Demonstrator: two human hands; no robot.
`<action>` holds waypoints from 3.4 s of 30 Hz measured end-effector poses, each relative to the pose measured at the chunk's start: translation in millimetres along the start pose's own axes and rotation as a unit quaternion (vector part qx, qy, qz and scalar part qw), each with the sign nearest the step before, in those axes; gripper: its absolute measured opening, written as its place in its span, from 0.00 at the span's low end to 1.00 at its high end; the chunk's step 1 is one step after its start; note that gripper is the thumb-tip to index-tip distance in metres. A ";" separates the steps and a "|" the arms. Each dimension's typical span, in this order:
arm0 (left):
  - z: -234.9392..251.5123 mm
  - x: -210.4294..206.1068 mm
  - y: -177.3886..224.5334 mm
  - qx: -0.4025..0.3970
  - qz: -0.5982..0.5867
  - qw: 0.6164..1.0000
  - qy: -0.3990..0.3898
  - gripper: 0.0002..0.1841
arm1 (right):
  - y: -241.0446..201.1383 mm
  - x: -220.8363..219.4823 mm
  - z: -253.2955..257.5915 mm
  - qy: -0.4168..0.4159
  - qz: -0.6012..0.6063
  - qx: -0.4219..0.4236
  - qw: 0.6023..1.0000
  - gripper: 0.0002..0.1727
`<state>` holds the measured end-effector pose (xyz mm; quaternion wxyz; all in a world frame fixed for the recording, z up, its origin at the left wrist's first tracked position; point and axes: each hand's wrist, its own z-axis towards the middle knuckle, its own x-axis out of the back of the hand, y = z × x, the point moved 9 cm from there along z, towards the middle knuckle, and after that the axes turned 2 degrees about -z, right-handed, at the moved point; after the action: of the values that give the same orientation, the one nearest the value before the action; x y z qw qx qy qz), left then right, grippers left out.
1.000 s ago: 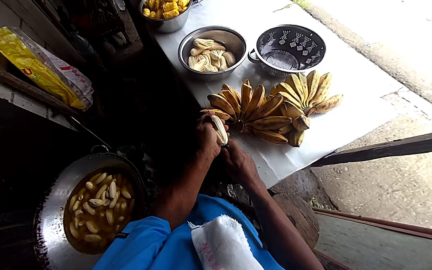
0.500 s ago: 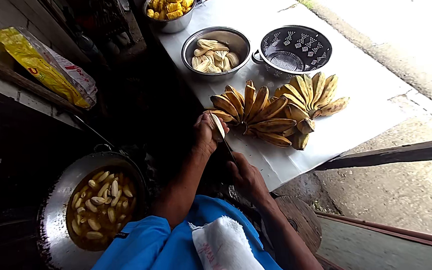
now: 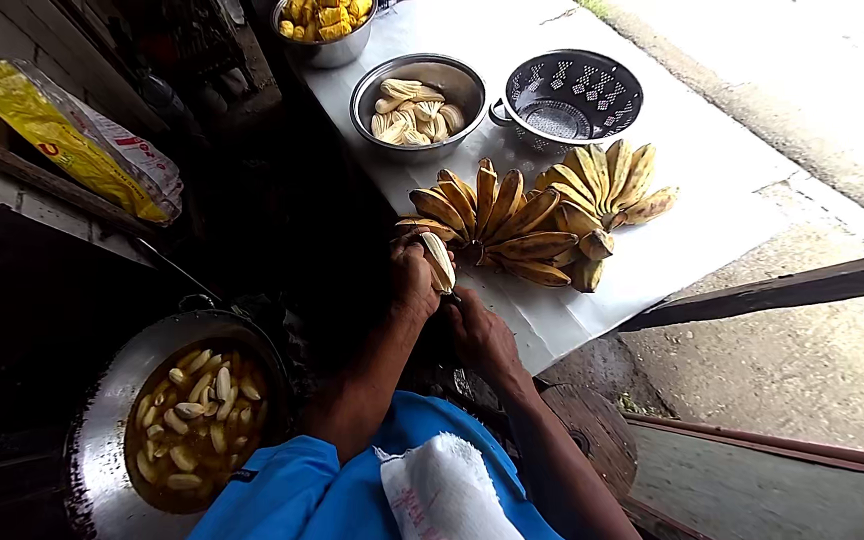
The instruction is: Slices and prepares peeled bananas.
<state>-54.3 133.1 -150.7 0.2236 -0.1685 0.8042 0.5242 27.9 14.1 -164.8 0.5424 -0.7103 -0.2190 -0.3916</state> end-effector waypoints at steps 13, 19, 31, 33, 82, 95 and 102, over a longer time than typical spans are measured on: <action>-6.2 -2.0 9.5 -0.040 -0.046 0.986 -0.158 0.23 | -4.0 3.0 -12.4 -0.033 0.064 0.015 0.997 0.23; -30.2 -4.4 17.9 -0.131 0.082 0.953 -0.260 0.47 | -5.6 5.8 -8.2 -0.026 0.100 0.020 0.994 0.21; -7.1 21.2 7.6 -0.025 0.055 0.990 -0.130 0.23 | -17.4 20.4 -26.7 -0.002 0.112 0.051 0.992 0.22; 5.0 23.8 11.1 -0.010 0.030 0.997 -0.063 0.22 | -14.4 17.3 -33.8 0.000 0.110 0.055 0.992 0.23; -1.7 2.2 -7.9 0.015 0.033 0.999 -0.018 0.14 | 1.6 4.5 8.2 -0.012 0.004 -0.010 1.000 0.22; -11.3 1.3 -10.5 0.038 0.062 0.995 -0.067 0.18 | 7.2 -1.7 16.6 -0.031 0.019 -0.016 0.999 0.20; 23.2 7.5 3.0 0.038 -0.036 0.997 -0.050 0.18 | 13.2 11.8 -37.1 -0.024 0.106 0.034 0.994 0.25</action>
<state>-57.8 155.3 -160.5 0.2881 -0.1623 0.8050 0.4926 32.8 -26.4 -159.4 0.5993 -0.7196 -0.1690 -0.3072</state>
